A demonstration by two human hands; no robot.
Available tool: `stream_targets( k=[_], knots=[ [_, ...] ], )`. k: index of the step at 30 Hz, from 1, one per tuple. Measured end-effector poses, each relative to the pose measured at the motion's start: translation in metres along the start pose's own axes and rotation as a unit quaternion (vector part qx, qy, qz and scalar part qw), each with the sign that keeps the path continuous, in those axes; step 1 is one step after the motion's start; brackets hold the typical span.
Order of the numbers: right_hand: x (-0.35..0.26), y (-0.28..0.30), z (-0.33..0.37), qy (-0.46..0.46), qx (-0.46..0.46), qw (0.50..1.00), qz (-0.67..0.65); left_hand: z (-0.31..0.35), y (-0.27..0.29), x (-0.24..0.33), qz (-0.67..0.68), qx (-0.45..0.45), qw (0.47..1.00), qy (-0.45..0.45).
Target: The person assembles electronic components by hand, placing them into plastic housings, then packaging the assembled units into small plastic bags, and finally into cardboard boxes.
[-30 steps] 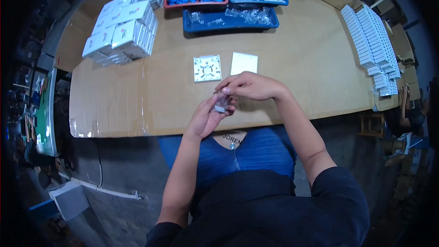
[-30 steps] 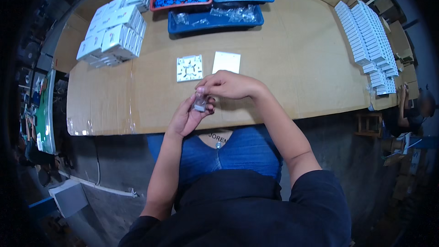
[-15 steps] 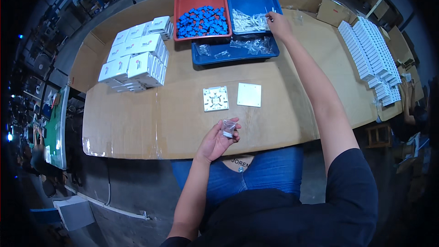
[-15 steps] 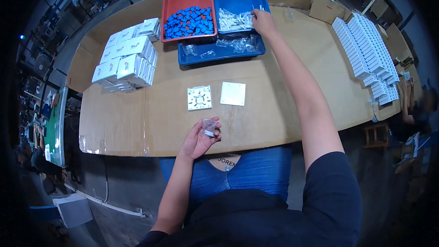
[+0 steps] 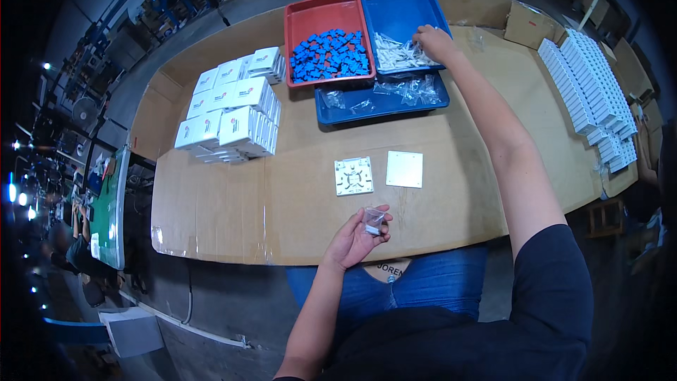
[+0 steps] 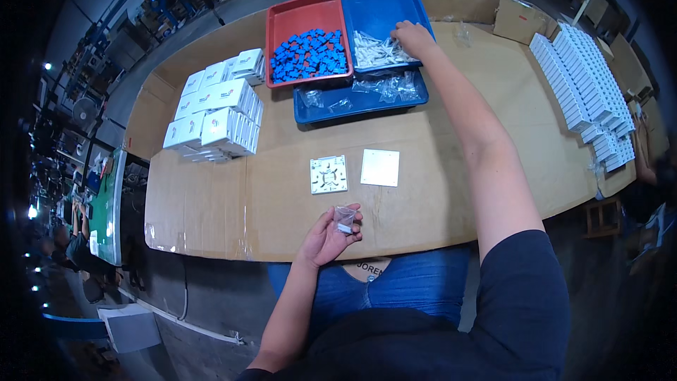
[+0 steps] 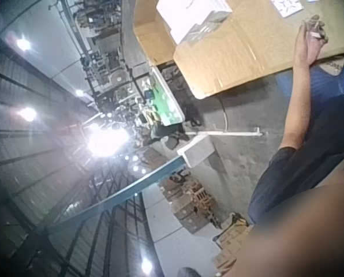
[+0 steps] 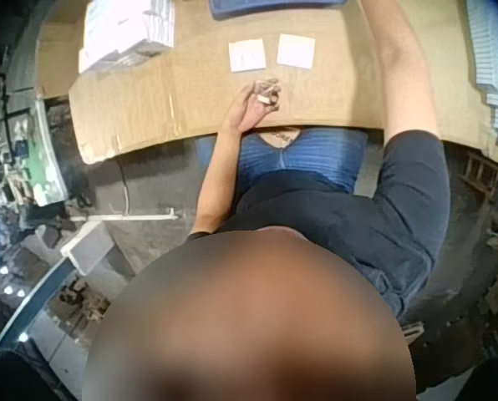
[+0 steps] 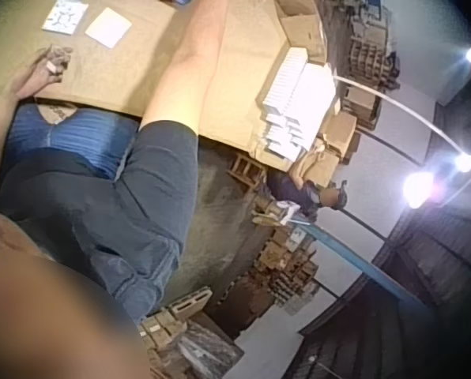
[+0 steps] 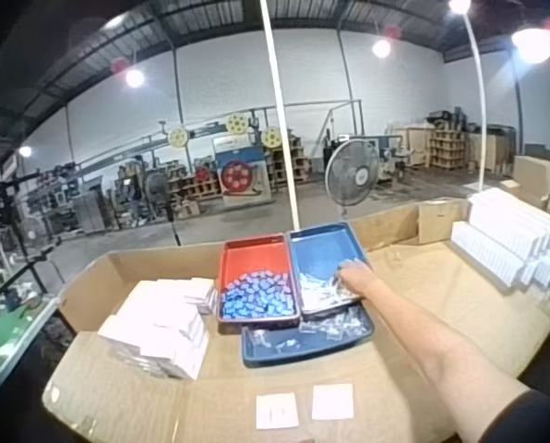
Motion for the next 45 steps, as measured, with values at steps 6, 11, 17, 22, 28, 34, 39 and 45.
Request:
stream_targets(
  k=[6, 11, 17, 22, 28, 34, 39, 45],
  knots=[
    [0.038, 0.001, 0.007, -0.103, 0.083, 0.985, -0.106, -0.001, -0.002, 0.000, -0.003, 0.001, 1.000, 0.006],
    [0.060, -0.005, 0.015, -0.231, 0.116, 0.941, -0.218, -0.002, -0.002, 0.001, -0.009, 0.005, 1.000, 0.006],
    [0.068, 0.004, 0.015, -0.242, 0.146, 0.929, -0.238, -0.005, -0.004, 0.000, -0.007, 0.003, 1.000, 0.004],
    [0.033, 0.043, 0.020, -0.330, 0.139, 0.668, -0.652, -0.002, -0.003, -0.001, 0.007, -0.015, 1.000, 0.003],
    [-0.056, 0.140, 0.078, -0.274, 0.118, 0.542, -0.785, 0.014, -0.020, 0.003, -0.054, -0.008, 0.997, -0.060],
    [-0.141, 0.178, 0.192, -0.304, 0.130, 0.641, -0.693, 0.011, -0.070, 0.030, -0.040, 0.010, 0.984, -0.174],
    [-0.209, 0.172, 0.242, -0.293, 0.063, 0.642, -0.706, 0.018, -0.084, 0.028, 0.022, 0.011, 0.985, -0.168],
    [-0.222, 0.178, 0.252, -0.215, -0.038, 0.740, -0.636, 0.027, -0.078, 0.008, -0.026, 0.098, 0.983, -0.150]
  ],
)
Point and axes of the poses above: each hand's wrist, its own z-axis away from the middle knuckle, its own y-axis out of the back of the hand, x = y × z, the point moved 8 cm from there along -z, towards the middle knuckle, and after that the axes turned 9 degrees about x, right-handed, at the moved point
